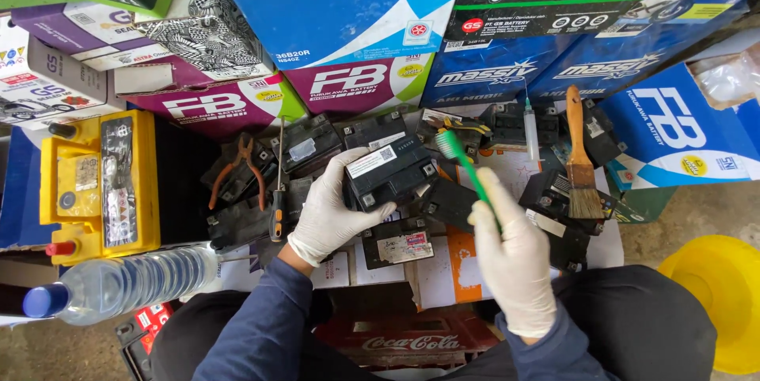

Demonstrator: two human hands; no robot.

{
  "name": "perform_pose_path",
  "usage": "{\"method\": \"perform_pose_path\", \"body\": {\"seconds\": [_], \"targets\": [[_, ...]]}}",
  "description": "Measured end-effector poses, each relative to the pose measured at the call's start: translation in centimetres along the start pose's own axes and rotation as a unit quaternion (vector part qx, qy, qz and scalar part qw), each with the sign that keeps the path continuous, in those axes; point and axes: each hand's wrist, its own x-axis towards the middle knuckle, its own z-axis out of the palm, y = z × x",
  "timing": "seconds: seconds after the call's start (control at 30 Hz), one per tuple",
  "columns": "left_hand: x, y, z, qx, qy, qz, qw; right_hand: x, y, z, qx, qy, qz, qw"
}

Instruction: Cleaning and inspecting small batteries using a toothbrush and a screwdriver

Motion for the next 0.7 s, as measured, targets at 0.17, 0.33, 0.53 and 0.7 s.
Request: {"method": "perform_pose_path", "body": {"seconds": [0.17, 0.33, 0.53, 0.7], "targets": [[0.1, 0.4, -0.2, 0.006, -0.022, 0.005, 1.0, -0.4, 0.8, 1.9, -0.101, -0.062, -0.147, 0.982], [0.1, 0.9, -0.4, -0.004, -0.038, -0.017, 0.999, 0.4, 1.5, 0.9, -0.148, -0.028, -0.085, 0.985], [-0.4, 1.3, -0.7, 0.005, -0.047, -0.045, 0.998, -0.4, 0.4, 1.3, -0.012, -0.017, 0.021, 1.0], [-1.2, 0.6, -1.7, 0.035, -0.091, -0.012, 0.995, -0.1, -1.4, 1.6, 0.181, -0.042, 0.064, 0.981]]}}
